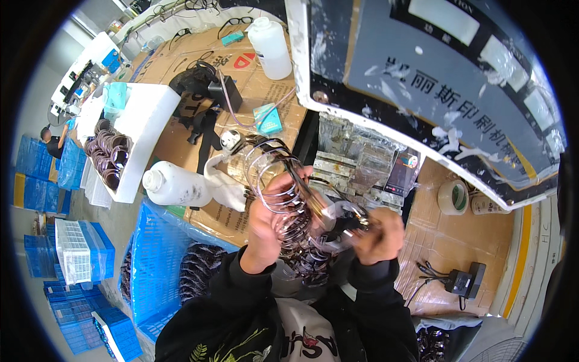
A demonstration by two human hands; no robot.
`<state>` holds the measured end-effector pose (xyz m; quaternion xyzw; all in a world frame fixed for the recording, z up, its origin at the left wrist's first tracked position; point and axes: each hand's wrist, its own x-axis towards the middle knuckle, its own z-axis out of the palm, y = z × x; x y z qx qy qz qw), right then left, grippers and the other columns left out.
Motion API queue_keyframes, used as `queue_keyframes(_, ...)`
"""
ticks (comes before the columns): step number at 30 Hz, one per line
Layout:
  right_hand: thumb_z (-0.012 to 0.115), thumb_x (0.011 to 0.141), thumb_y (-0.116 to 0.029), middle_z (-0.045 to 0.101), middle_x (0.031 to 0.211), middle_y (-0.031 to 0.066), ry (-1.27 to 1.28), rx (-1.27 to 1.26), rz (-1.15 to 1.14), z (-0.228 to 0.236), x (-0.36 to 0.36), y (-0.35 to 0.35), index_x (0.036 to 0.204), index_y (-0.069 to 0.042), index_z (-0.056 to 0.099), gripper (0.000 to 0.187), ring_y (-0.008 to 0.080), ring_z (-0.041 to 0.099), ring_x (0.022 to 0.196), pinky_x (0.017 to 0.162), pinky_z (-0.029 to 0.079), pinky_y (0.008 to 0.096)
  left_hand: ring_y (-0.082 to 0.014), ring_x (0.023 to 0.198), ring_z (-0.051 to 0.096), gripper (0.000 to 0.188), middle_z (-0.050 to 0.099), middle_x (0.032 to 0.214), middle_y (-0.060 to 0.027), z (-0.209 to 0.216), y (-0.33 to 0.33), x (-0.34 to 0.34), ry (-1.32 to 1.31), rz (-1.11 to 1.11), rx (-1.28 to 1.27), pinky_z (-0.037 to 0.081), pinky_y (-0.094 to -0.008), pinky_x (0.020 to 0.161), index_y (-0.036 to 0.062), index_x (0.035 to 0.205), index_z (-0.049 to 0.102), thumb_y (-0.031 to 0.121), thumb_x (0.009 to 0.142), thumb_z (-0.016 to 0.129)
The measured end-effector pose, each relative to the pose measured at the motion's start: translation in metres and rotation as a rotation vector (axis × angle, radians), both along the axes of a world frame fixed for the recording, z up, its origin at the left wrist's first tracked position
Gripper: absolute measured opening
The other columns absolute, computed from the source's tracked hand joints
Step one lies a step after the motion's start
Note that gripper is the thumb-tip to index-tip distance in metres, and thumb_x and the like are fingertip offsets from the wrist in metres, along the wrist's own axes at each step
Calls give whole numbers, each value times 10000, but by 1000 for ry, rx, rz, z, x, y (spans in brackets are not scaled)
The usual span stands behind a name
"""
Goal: The person repeatedly picks up coiled sunglasses frames from a blue basket, separates them, and assembles them by hand. They then place the assembled units into a gray bin to the right. The process is continuous and repetitive.
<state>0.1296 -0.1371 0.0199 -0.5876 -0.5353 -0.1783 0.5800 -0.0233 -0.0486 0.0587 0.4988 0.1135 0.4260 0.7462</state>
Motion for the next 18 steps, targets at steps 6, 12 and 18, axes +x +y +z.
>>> queue_keyframes(6, 645, 745, -30, 614, 815, 123, 164, -365, 306, 18, -23, -7, 940, 5, 618, 199, 272, 610, 625, 549, 488, 325, -178, 951, 570, 647, 581, 1002, -145, 3, -11, 3, 116, 129, 380, 429, -303, 872, -72, 1302, 221, -37, 788, 611)
queue_keyframes(12, 677, 758, -163, 630, 828, 63, 51, -971, 406, 8, -22, -32, 848, -71, 633, 136, 254, 625, 700, 568, 479, 341, -244, 824, 596, 572, 571, 822, -135, -2, 3, -6, 24, 320, 290, 472, -451, 853, 47, 1333, 214, -9, 852, 519)
queue_keyframes(18, 661, 734, -76, 594, 759, 50, 5, -768, 320, -3, -27, -35, 846, -84, 631, 116, 248, 605, 645, 545, 467, 330, -228, 755, 556, 545, 536, 822, -129, -1, 8, -13, 7, 423, 89, 510, -432, 726, 44, 1323, 263, 17, 850, 533)
